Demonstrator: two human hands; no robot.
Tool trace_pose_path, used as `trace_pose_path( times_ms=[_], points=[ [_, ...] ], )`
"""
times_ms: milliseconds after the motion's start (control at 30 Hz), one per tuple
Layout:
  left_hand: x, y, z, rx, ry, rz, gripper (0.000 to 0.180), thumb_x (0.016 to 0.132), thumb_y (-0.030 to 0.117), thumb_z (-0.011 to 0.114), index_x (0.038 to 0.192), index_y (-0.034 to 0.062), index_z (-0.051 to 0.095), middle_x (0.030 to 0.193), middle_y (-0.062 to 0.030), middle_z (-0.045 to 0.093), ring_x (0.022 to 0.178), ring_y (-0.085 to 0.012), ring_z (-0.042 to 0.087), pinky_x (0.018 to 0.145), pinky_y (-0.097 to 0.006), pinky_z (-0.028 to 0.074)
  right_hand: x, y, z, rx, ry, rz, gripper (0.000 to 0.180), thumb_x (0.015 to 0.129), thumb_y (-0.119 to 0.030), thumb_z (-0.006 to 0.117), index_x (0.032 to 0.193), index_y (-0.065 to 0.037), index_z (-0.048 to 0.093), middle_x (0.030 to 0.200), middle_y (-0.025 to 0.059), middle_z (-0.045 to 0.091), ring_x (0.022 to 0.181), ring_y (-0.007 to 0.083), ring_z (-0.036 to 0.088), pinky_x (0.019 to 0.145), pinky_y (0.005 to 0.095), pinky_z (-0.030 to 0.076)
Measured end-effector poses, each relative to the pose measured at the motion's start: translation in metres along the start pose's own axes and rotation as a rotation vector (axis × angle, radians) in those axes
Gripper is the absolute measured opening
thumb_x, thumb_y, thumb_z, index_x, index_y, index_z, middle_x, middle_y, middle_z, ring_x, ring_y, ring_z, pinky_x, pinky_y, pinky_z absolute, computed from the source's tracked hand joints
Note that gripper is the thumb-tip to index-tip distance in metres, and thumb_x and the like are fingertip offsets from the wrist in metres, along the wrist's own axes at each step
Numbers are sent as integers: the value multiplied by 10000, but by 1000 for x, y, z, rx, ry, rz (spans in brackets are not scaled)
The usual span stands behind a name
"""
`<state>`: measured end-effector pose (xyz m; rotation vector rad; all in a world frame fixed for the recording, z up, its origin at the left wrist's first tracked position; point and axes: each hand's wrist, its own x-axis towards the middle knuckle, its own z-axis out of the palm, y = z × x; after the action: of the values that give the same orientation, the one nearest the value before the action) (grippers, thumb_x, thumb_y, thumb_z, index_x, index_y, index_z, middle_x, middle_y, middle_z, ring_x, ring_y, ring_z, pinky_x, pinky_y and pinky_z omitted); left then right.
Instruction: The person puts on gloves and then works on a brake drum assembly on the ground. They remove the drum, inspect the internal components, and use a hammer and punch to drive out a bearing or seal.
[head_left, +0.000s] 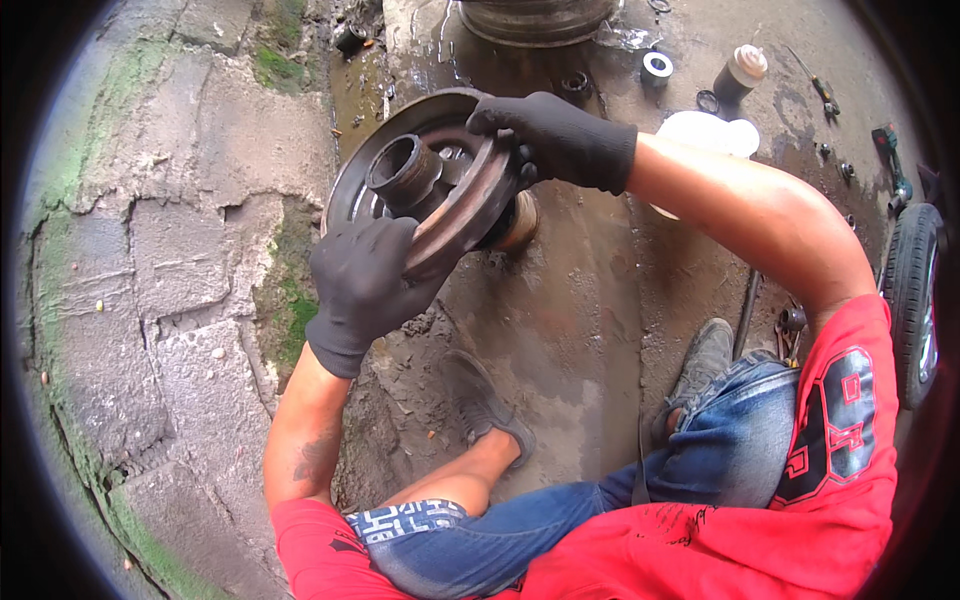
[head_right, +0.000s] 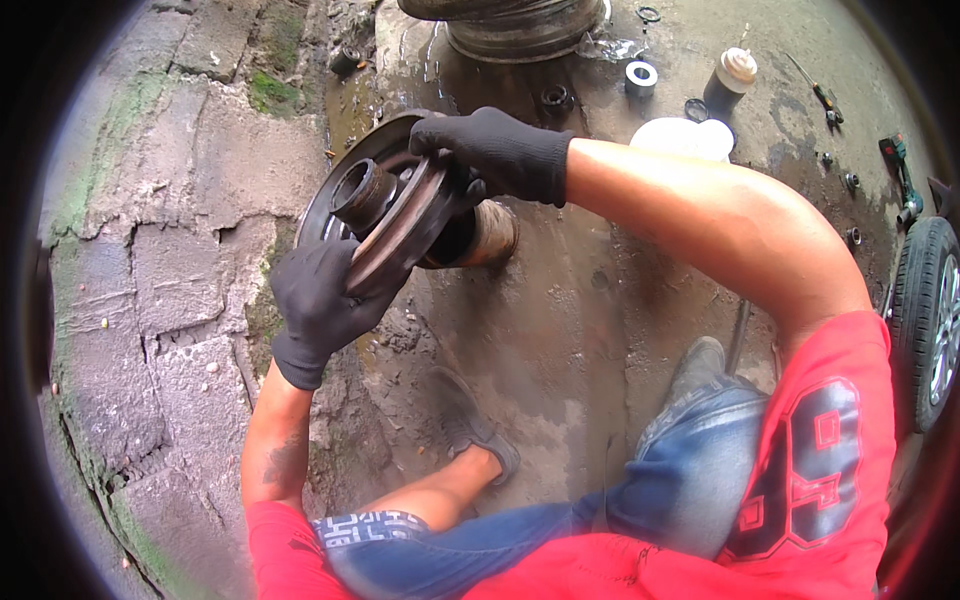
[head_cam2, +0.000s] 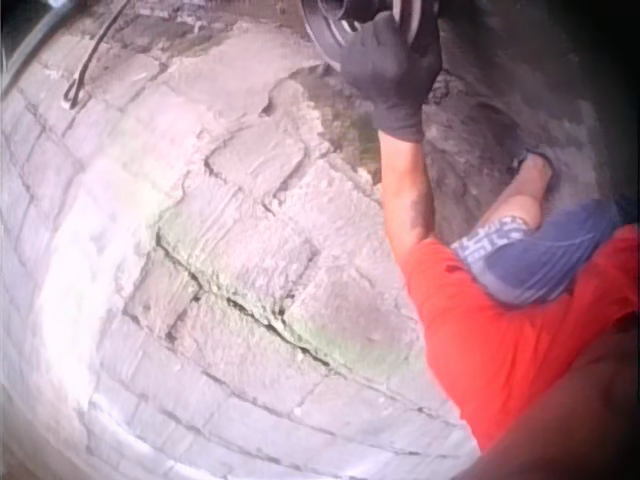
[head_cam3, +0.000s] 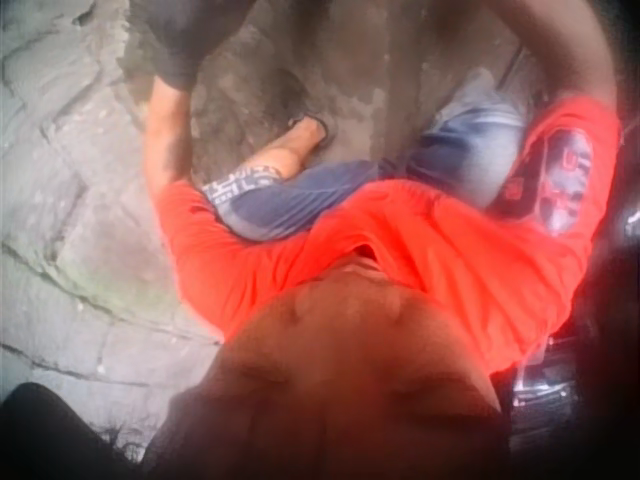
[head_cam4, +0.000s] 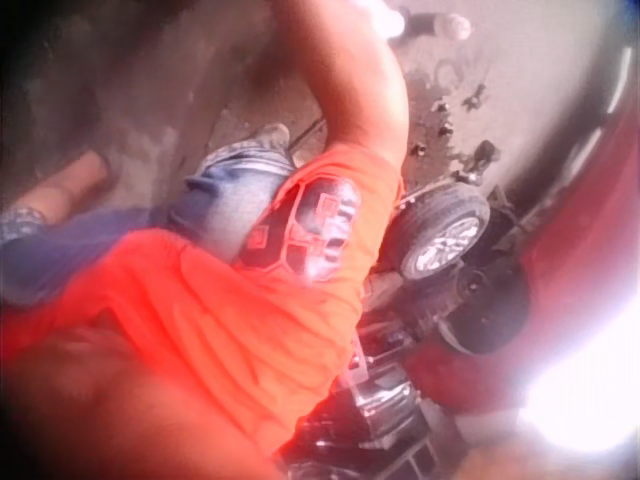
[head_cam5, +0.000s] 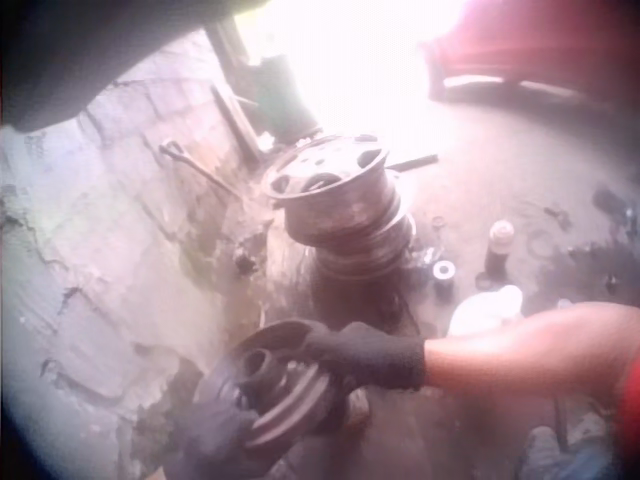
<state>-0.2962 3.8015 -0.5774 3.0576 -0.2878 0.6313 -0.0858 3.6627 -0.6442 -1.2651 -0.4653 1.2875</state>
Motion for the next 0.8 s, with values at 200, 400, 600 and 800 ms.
trace_pose_path(
  times_ms=[200,400,600,800],
  points=[
    [1,8,19,-33,37,33,340,692,282,863,841,71,641,643,-83,547,549,-262,569,505,-385,419,0,15,-29,-234,-104,-204,182,951,-109,570,1117,-92,642,909,65,567,782,126,587,642,305,542],
    [-3,24,34,25,5,45,356,722,343,848,831,82,631,648,-61,543,566,-250,566,521,-374,424,17,37,-54,-597,-135,-566,201,911,-77,583,1105,-87,634,856,49,575,762,132,592,616,312,527],
    [-13,39,51,36,-59,95,183,743,190,676,819,109,530,677,-35,482,610,-216,536,562,-359,409,10,35,-65,-968,-210,-762,324,707,10,703,1013,-41,611,848,143,611,787,329,605,673,394,506],
    [-29,53,66,-84,-135,26,322,785,357,733,811,104,536,681,-57,514,626,-242,557,576,-393,418,-2,24,-34,-314,-44,-40,351,877,-167,558,1144,43,644,933,46,674,806,101,642,711,261,549]
  ],
)
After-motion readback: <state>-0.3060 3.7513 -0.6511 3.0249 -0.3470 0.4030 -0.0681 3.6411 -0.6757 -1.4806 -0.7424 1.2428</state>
